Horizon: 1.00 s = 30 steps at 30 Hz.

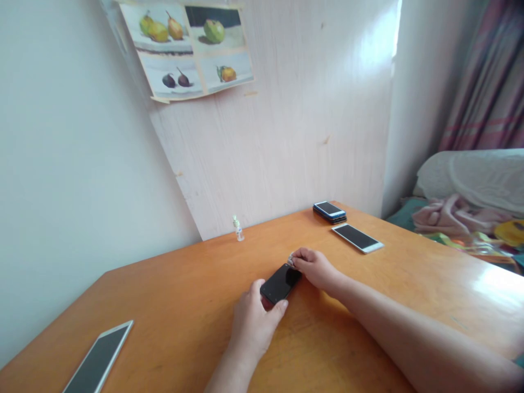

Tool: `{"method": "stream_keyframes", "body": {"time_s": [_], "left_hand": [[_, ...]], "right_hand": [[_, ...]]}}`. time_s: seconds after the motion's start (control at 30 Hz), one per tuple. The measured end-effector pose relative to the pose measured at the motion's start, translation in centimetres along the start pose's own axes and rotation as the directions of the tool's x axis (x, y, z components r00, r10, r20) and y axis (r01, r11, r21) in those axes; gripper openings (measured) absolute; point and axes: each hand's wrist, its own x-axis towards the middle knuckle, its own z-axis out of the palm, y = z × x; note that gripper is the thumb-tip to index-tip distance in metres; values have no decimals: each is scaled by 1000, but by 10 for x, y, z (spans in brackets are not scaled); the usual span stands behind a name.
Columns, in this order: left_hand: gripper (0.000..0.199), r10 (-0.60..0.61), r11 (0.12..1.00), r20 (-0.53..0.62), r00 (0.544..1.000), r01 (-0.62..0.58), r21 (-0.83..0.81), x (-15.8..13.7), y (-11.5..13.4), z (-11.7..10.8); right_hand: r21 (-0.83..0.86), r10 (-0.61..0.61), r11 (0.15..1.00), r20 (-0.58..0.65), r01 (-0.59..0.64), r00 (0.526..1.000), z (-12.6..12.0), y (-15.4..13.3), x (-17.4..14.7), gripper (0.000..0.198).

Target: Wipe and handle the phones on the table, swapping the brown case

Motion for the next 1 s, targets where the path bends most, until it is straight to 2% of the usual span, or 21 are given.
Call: {"method": "stream_keyframes", "body": {"time_s": [0.17, 0.3, 0.43, 0.53, 0.63, 0.7, 0.77, 0.9, 1.0], "left_hand": [[50, 36, 985, -6, 999, -35, 171, -4, 5, -3], [42, 41, 962, -11, 999, -36, 272, -8, 10, -6], [42, 38, 946, 5, 999, -37, 322, -10, 16, -9], [44, 29, 937, 21, 999, -35, 348, -11, 19, -10], [44, 25, 923, 36, 999, -37, 383, -12, 20, -10], [45, 29, 915, 37, 999, -42, 401, -12, 20, -10], [46, 37, 913, 33, 999, -48, 406, -13, 20, -10], [47, 62, 917, 32, 998, -69, 394, -13, 19, -10], [49, 67, 923, 17, 998, -69, 379, -13, 18, -10]], "right_hand": [[278, 143, 948, 60, -154, 988, -1, -20, -7, 16], [323, 135, 931, 129, -170, 982, -2, -25, -11, 14], [332, 112, 931, 132, -150, 985, -3, -21, -10, 16], [201, 99, 973, 75, -113, 992, -2, -17, -8, 13], [-97, 22, 995, 23, -19, 999, -1, -12, -7, 11], [-298, -55, 952, 42, 65, 998, 0, -8, -7, 10], [-427, -108, 896, 57, 122, 993, 1, -4, -8, 8], [-528, -175, 831, 47, 173, 983, 1, 3, -6, 8], [-542, -214, 808, 98, 232, 972, 0, 3, -6, 6]]}}
